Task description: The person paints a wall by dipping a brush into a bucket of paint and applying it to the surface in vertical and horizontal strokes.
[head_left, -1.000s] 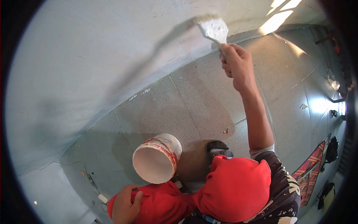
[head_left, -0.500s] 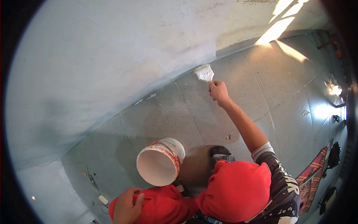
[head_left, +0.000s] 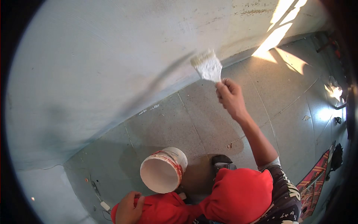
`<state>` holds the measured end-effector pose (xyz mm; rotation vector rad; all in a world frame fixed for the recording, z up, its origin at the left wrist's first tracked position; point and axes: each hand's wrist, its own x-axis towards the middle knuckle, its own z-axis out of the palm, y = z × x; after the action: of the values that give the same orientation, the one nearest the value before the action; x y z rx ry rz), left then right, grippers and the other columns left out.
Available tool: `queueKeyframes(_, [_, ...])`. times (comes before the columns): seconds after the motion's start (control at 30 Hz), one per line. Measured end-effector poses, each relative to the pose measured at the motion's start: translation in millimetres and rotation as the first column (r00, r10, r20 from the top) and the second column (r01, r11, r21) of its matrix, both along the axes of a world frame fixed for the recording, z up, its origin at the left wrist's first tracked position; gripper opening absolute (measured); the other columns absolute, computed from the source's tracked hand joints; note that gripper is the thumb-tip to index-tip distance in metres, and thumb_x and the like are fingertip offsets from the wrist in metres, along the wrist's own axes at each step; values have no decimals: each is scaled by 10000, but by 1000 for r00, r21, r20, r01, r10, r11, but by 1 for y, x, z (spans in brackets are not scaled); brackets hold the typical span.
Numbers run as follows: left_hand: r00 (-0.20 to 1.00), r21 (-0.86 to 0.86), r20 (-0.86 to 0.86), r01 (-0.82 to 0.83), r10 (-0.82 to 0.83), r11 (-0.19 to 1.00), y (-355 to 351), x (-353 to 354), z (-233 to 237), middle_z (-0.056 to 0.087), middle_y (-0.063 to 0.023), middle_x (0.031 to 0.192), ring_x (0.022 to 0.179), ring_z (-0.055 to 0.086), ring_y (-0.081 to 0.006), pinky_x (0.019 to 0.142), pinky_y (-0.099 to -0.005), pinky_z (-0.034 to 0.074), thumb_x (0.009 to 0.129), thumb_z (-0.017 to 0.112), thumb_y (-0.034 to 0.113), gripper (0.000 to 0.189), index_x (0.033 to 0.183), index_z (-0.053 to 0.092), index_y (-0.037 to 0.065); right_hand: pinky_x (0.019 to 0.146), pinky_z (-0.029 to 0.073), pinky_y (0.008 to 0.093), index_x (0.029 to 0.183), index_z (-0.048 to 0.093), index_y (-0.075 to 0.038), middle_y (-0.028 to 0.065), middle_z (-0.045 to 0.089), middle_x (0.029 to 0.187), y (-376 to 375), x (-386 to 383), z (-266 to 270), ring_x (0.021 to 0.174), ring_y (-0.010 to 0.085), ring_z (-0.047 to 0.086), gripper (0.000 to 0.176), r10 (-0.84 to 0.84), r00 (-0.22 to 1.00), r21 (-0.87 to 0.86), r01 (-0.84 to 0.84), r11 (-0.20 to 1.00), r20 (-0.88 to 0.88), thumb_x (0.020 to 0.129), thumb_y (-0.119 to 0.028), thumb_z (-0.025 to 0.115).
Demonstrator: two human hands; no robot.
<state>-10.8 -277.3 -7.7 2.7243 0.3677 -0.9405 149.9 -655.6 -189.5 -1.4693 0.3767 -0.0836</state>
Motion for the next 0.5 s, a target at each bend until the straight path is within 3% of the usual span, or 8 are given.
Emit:
queueKeyframes(0.13, [999,-13,26,35,-35,999,5,-6,5,708,-150,1024,967,681,-300,831,-364,519,924,612,232,258,1066,641,19,578,466,332,924,624,39,85,625,736,18,-4,-119,635,148,577,318,-15,955,-190,-44,981,-298,979,-266,553])
queueKeyframes(0.2, [989,-54,-146,2,-9,999,3,-6,20,651,-214,1153,1061,626,-390,906,-408,488,995,491,299,348,1205,593,41,592,473,347,935,625,49,100,634,740,26,-3,-163,637,165,590,330,-53,943,-191,-12,981,-329,979,-268,545])
queueKeyframes(0.33, [991,14,-129,-24,26,1000,10,-27,28,658,-225,1132,1039,639,-389,889,-415,499,996,491,289,343,1205,593,36,514,451,341,899,620,33,93,612,699,29,14,-155,571,169,570,303,-76,918,-106,38,994,-389,977,-246,528])
queueKeyframes(0.4, [963,153,-165,-190,215,970,10,-35,39,663,-217,1132,1046,639,-382,890,-422,498,998,494,294,349,1214,592,38,429,396,307,846,599,8,63,569,662,23,25,-150,510,139,511,284,-40,911,-47,23,999,-411,972,-238,536])
queueKeyframes(0.5, [947,77,-170,-265,274,961,36,-61,44,664,-210,1137,1044,638,-377,909,-413,489,1005,479,314,369,1229,590,42,428,385,299,820,584,4,53,547,641,15,43,-148,499,129,482,293,14,919,-31,-29,999,-395,974,-240,535])
